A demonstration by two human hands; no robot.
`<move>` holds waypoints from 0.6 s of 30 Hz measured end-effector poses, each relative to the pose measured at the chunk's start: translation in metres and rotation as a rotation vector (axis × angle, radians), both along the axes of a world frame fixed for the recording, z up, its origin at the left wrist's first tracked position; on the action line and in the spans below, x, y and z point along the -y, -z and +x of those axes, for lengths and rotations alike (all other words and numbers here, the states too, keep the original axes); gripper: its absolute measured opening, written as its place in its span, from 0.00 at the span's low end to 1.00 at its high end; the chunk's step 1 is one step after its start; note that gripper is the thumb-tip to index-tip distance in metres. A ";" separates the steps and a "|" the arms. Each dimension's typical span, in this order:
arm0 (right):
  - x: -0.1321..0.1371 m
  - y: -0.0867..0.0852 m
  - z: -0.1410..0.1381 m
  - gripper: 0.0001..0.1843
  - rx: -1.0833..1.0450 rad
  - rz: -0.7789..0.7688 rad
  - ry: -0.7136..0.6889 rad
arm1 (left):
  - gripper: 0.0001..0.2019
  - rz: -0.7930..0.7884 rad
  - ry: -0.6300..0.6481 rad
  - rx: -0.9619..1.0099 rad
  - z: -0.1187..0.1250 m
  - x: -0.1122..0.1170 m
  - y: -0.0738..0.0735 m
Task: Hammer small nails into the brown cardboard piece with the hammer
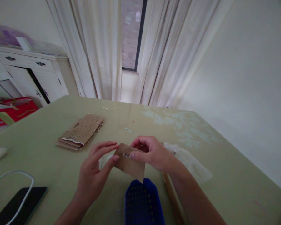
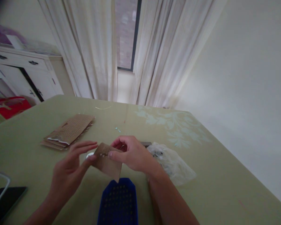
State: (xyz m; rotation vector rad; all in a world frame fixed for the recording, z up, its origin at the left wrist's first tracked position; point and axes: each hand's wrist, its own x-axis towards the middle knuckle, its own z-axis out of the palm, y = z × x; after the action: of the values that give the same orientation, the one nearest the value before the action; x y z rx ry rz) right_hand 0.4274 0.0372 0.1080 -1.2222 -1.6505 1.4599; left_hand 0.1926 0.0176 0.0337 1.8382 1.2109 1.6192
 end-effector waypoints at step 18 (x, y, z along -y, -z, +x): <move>-0.003 -0.008 0.003 0.15 0.042 0.131 0.067 | 0.16 -0.325 -0.267 -0.139 -0.030 -0.016 0.009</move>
State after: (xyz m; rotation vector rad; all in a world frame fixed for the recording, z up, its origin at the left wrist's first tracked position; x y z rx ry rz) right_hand 0.4304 0.0401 0.1164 -1.2301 -1.6881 1.2739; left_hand 0.1624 0.0339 0.0246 1.6577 1.7301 1.3372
